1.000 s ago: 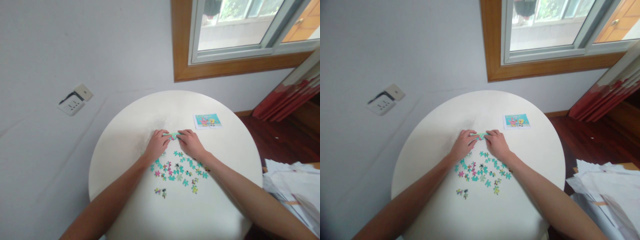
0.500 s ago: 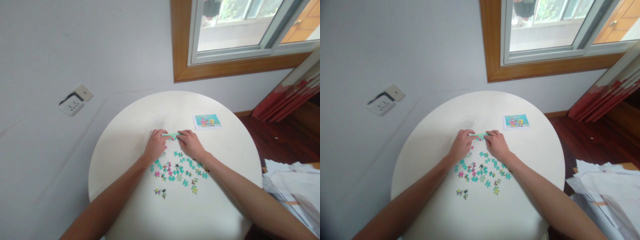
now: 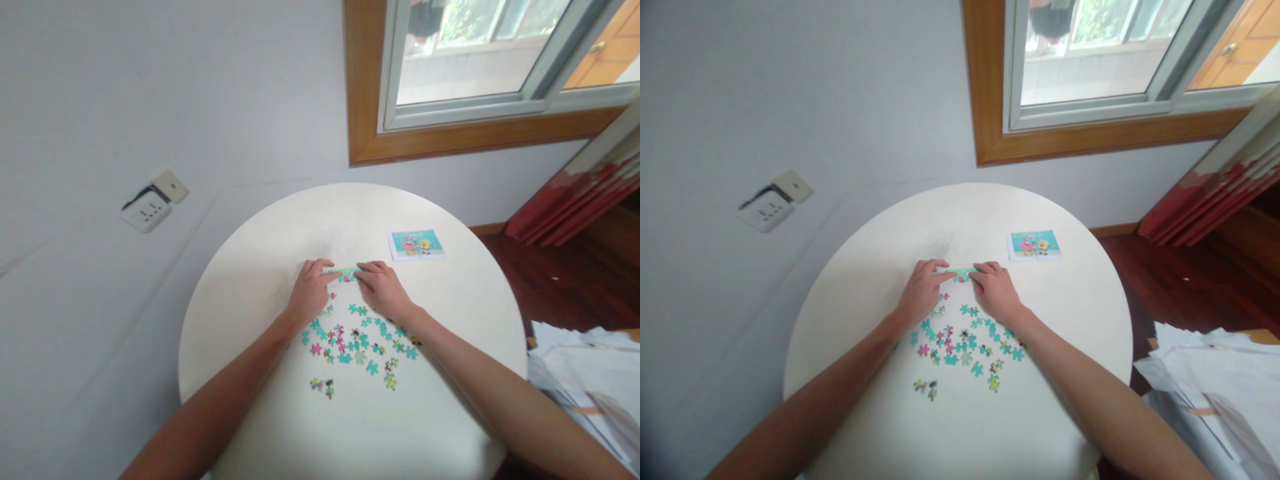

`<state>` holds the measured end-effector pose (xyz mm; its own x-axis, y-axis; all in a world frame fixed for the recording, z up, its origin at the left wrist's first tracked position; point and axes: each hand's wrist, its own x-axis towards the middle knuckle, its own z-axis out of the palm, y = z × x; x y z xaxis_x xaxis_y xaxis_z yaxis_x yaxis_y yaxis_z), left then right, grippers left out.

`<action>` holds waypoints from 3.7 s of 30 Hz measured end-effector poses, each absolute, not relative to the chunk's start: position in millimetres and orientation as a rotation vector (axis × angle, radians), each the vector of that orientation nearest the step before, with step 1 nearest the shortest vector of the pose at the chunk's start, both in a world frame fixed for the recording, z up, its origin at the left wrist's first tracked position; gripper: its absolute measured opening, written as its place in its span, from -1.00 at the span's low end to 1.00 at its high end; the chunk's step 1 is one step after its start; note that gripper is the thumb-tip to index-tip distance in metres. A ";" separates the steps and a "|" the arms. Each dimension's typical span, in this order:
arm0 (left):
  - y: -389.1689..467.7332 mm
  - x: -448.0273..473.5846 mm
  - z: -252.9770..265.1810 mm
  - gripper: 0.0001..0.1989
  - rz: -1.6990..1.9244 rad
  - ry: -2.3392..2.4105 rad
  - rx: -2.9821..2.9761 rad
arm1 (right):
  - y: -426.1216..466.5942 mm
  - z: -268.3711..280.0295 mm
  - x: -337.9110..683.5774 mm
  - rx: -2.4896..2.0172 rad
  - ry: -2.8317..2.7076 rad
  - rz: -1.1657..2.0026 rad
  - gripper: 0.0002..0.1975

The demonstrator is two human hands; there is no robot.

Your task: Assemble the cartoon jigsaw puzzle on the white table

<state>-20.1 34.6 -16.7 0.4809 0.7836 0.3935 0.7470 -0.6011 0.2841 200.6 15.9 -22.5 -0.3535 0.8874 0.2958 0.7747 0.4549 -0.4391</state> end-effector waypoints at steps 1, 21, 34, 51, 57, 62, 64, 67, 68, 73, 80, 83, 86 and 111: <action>34.0 -19.9 -17.4 -0.40 0.739 1.338 2.656 | 15.8 -22.5 200.5 -1.388 -2.216 0.303 -0.69; 30.9 -19.0 -18.8 -0.36 0.603 1.270 2.686 | 12.9 -21.1 206.3 -1.410 -2.239 0.288 -0.59; 33.9 -20.8 -15.3 -0.33 0.728 1.316 2.626 | 13.5 -17.7 205.6 -1.393 -2.122 0.249 -0.52; 57.5 -53.2 -25.6 -0.80 0.667 1.595 2.257 | 33.3 -19.9 242.8 -1.723 -2.038 0.374 -0.79; 52.7 -48.5 -21.3 -0.80 0.685 1.595 2.265 | 32.4 -19.2 236.5 -1.705 -2.071 0.398 -0.78; 46.1 -47.5 -12.3 -0.84 0.685 1.459 2.284 | 32.0 -9.7 249.7 -1.616 -2.093 0.470 -0.79; 42.9 -45.4 -10.0 -0.84 0.682 1.387 2.303 | 26.5 -0.5 254.7 -1.453 -2.205 0.556 -0.81; 40.2 -42.5 -8.5 -0.83 0.673 1.363 2.325 | 15.8 12.0 256.5 -1.265 -2.376 0.712 -0.86; 40.0 -42.1 -8.5 -0.83 0.669 1.366 2.329 | 12.8 14.4 255.7 -1.232 -2.416 0.749 -0.88; 42.2 -42.7 -11.0 -0.82 0.684 1.372 2.334 | 6.8 15.5 247.7 -1.256 -2.497 0.856 -0.86; 44.8 -42.0 -15.0 -0.81 0.690 1.348 2.348 | 5.2 14.3 243.3 -1.250 -2.520 0.868 -0.88; 44.3 -41.1 -14.2 -0.82 0.701 1.345 2.347 | 4.4 12.9 243.7 -1.219 -2.530 0.855 -0.87; 43.6 -40.6 -13.3 -0.82 0.712 1.349 2.342 | 4.4 11.8 244.4 -1.229 -2.506 0.937 -0.88; 33.7 -42.2 3.6 -0.90 0.394 1.203 2.271 | 8.4 8.1 246.3 -1.275 -2.351 0.985 -0.86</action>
<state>-42.2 33.7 3.6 0.5597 0.8287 0.0073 0.6725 -0.4593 0.5803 246.3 8.4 8.1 -0.5661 0.8217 -0.0661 0.6233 0.3742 -0.6867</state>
